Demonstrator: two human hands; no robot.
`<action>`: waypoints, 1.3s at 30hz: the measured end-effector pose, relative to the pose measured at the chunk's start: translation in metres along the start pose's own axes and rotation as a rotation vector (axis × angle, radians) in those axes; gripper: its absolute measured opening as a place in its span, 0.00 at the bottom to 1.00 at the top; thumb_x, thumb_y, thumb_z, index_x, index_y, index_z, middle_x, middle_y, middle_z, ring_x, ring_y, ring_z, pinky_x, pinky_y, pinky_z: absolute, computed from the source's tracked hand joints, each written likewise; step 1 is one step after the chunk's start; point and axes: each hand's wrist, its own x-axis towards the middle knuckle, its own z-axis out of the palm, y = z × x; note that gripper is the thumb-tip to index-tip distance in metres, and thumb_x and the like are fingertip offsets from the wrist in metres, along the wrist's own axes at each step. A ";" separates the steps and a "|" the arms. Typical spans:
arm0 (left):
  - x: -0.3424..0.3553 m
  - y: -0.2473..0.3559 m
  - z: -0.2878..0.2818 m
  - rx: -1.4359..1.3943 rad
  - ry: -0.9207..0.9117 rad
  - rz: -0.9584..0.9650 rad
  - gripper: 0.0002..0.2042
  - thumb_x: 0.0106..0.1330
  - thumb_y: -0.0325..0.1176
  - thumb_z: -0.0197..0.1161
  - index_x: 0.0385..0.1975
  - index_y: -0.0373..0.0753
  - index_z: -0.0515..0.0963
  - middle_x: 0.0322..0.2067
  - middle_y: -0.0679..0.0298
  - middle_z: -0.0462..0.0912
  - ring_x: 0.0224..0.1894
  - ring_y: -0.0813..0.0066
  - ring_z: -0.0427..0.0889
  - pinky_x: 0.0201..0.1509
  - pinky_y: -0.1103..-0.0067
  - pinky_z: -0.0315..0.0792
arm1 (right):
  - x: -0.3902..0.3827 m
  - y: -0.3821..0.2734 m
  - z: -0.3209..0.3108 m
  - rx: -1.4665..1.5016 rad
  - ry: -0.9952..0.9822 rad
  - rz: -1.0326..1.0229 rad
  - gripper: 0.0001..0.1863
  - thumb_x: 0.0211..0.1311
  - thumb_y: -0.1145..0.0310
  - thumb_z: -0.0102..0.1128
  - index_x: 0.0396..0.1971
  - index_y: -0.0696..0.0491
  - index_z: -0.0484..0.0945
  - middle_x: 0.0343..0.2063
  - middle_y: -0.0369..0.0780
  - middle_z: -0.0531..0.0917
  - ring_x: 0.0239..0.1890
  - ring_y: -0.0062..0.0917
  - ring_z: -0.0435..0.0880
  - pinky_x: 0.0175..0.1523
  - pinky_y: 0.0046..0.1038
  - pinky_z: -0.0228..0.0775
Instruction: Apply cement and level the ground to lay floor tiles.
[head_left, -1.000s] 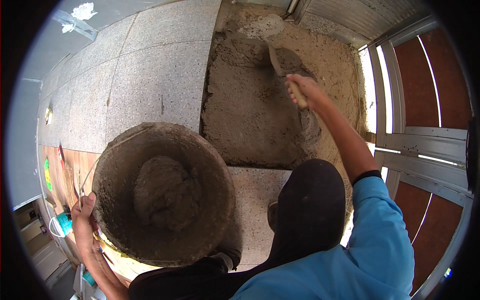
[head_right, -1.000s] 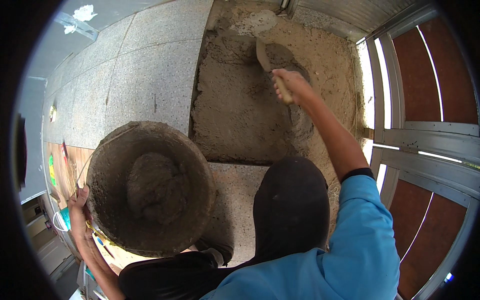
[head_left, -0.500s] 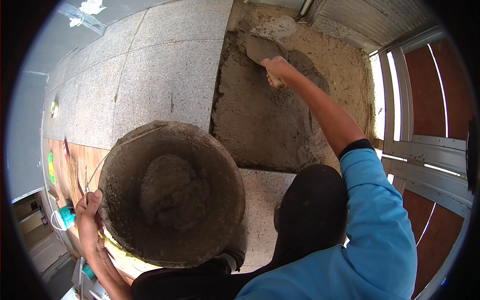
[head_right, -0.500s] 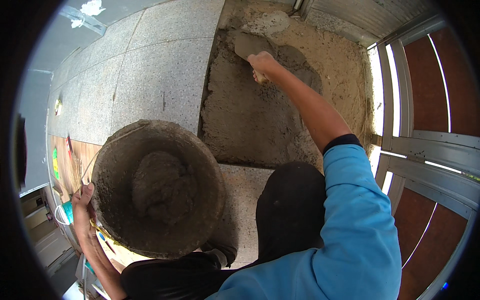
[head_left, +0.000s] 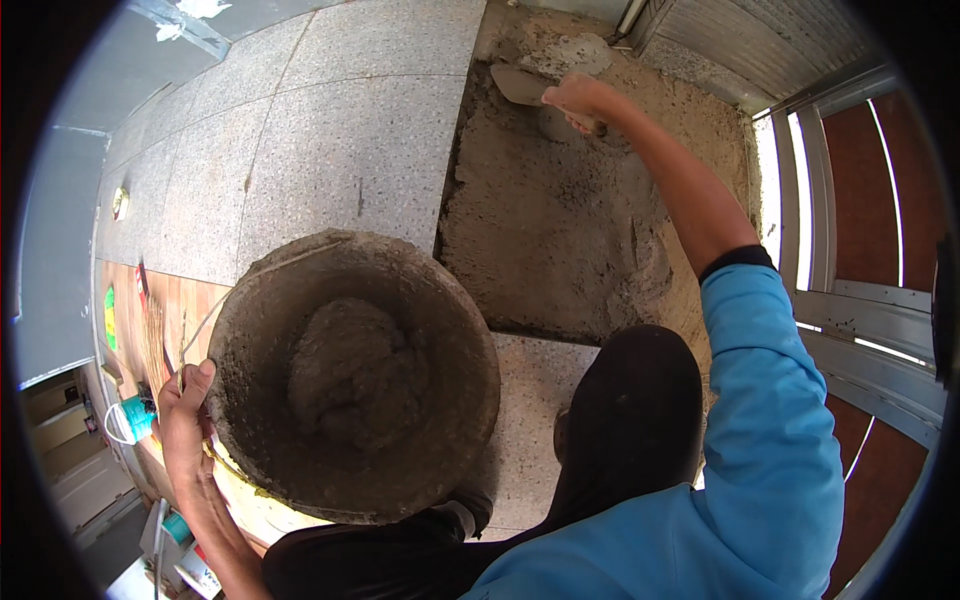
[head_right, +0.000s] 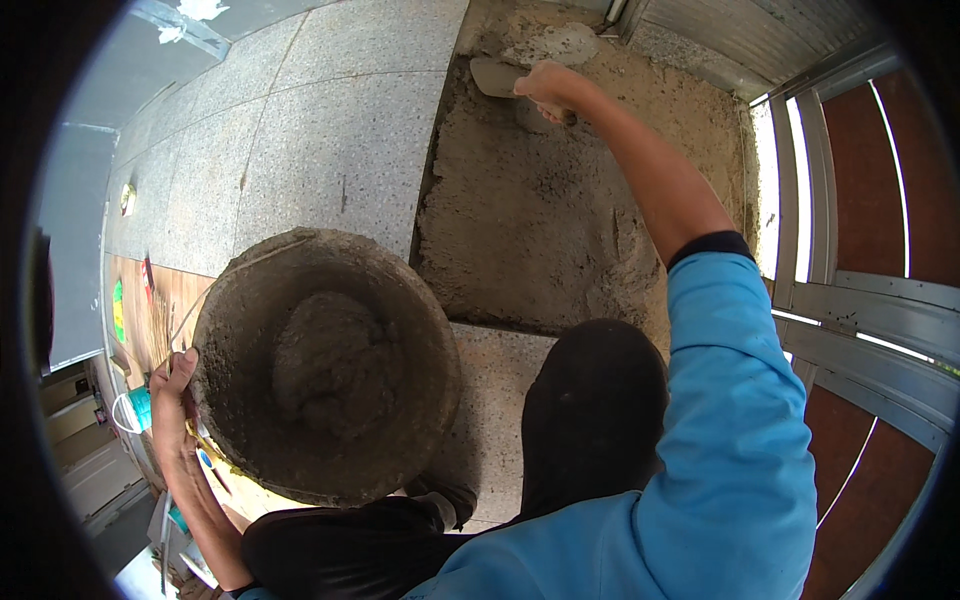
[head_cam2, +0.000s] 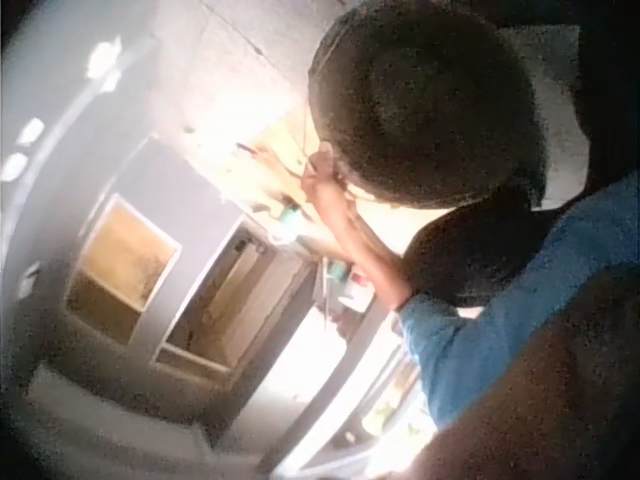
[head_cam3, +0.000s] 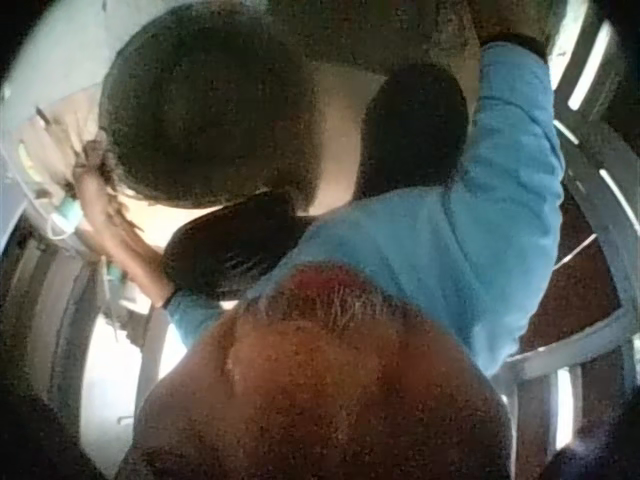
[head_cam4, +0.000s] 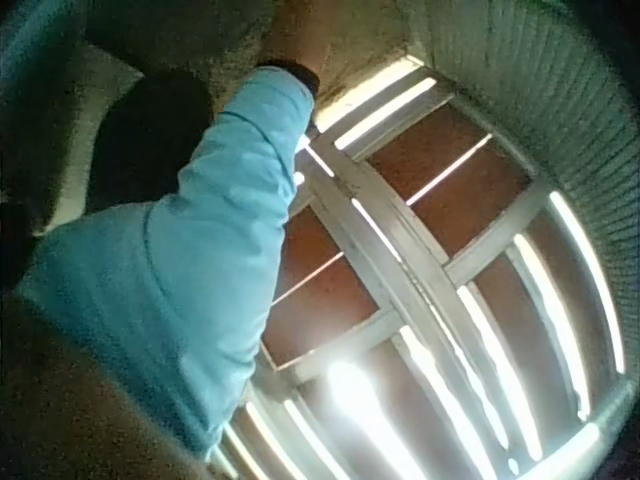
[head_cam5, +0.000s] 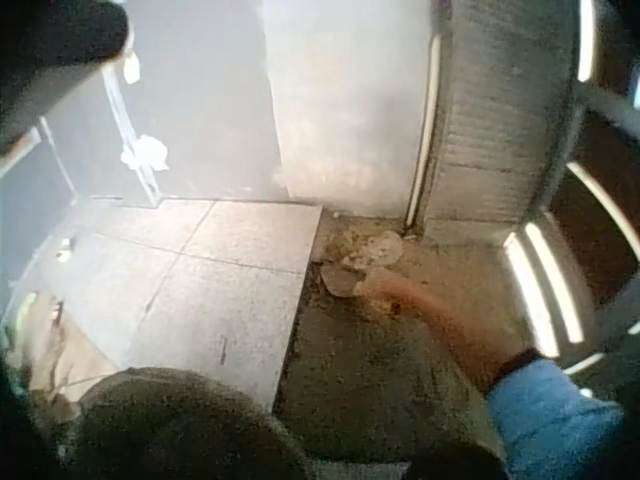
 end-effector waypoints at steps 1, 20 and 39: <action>0.001 0.000 0.001 -0.004 -0.011 0.007 0.20 0.64 0.49 0.73 0.18 0.51 0.69 0.12 0.82 0.57 0.13 0.90 0.50 0.18 0.83 0.42 | 0.005 -0.002 0.002 -0.072 -0.029 0.030 0.23 0.68 0.59 0.57 0.19 0.63 0.74 0.15 0.44 0.76 0.14 0.32 0.75 0.18 0.39 0.65; 0.001 -0.006 0.000 -0.012 0.017 0.013 0.19 0.63 0.49 0.73 0.19 0.52 0.71 0.14 0.84 0.59 0.15 0.92 0.52 0.20 0.84 0.43 | -0.058 0.021 0.078 0.591 0.179 0.049 0.17 0.62 0.60 0.61 0.33 0.62 0.79 0.27 0.48 0.84 0.19 0.30 0.82 0.21 0.33 0.74; -0.003 -0.003 -0.003 -0.178 -0.101 -0.021 0.12 0.64 0.41 0.74 0.28 0.45 0.77 0.23 0.75 0.79 0.21 0.89 0.72 0.24 0.86 0.62 | -0.063 0.068 0.111 0.587 0.433 0.256 0.19 0.64 0.62 0.54 0.33 0.67 0.81 0.30 0.58 0.86 0.33 0.46 0.90 0.40 0.41 0.84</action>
